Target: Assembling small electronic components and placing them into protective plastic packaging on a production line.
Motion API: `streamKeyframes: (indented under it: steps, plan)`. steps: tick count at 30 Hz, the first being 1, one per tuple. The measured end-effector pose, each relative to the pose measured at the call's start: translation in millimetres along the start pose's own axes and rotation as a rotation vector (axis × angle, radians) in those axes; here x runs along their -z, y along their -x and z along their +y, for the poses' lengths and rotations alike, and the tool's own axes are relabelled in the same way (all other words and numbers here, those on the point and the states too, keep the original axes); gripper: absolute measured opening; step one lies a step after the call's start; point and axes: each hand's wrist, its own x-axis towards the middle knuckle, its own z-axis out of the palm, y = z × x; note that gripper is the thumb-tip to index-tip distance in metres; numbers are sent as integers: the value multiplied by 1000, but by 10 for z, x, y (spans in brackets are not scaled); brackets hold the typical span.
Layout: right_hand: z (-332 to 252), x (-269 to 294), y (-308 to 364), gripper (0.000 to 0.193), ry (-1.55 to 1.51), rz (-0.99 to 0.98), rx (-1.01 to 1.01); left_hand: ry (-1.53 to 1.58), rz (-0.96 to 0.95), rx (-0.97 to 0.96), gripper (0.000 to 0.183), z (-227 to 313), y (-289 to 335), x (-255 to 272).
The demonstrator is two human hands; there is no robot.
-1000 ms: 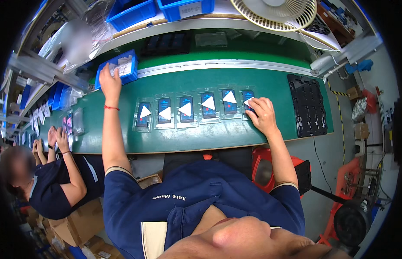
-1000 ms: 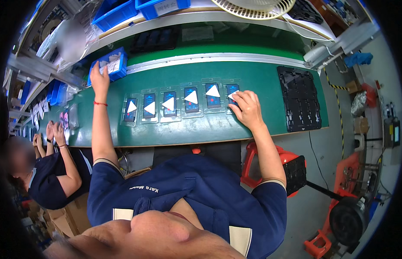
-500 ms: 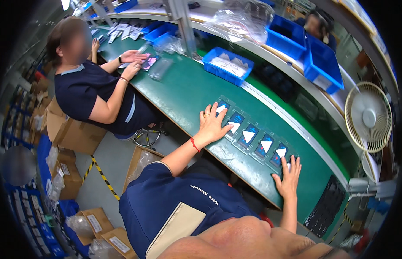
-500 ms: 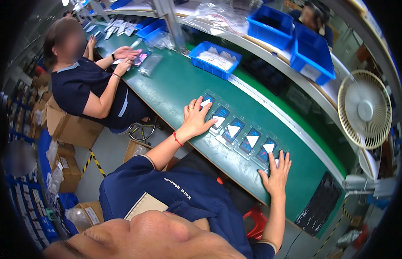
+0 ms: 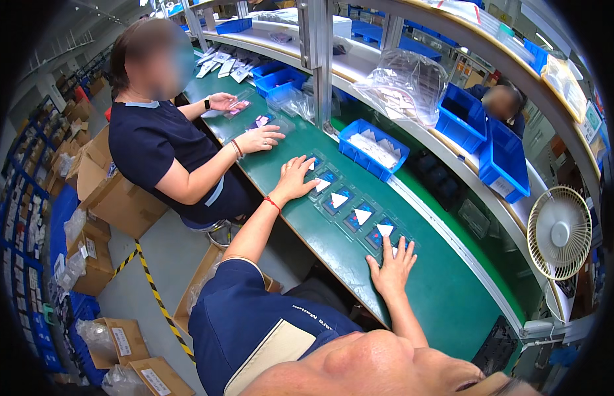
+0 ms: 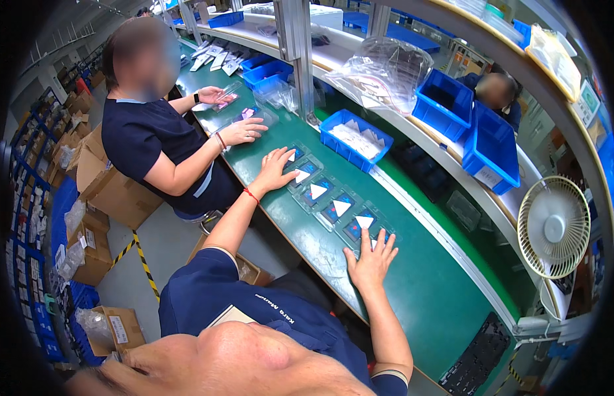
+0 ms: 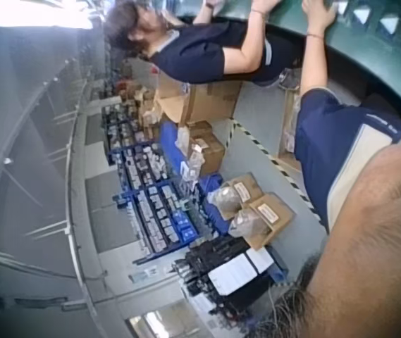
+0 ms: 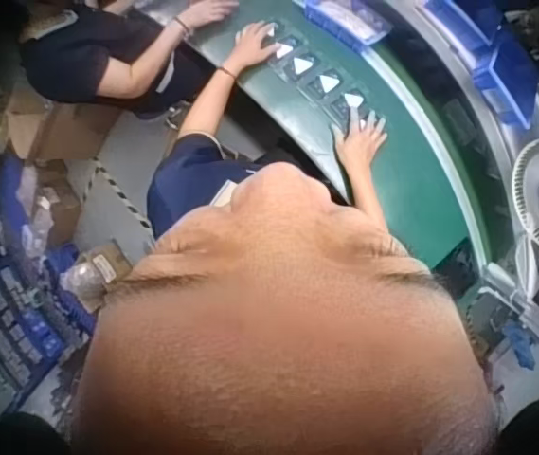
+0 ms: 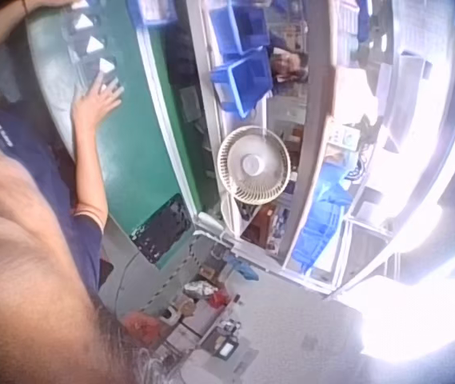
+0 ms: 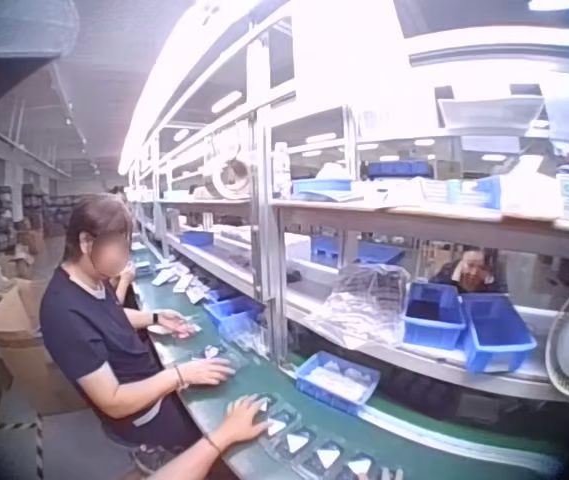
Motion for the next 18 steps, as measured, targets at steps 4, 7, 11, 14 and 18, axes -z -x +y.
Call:
streamKeyframes:
  steps: [4, 7, 11, 14, 18]
  plan:
    - [-245, -159, -249, 66, -31, 12, 10, 44, 18, -16, 69, -368, -162, 91]
    - [-411, -262, -406, 66, -58, 12, -5, -15, 66, 31, 67, -487, -241, 117]
    - [-634, -427, -625, 61, -95, 18, 8, -20, 284, 26, 62, -345, -193, 125]
    - [-774, -547, -771, 60, -185, 21, 4, 46, 453, -72, 54, 34, -24, 114]
    - [-740, -675, -889, 60, -420, 136, 70, 179, 475, -168, 43, 622, 183, 34]
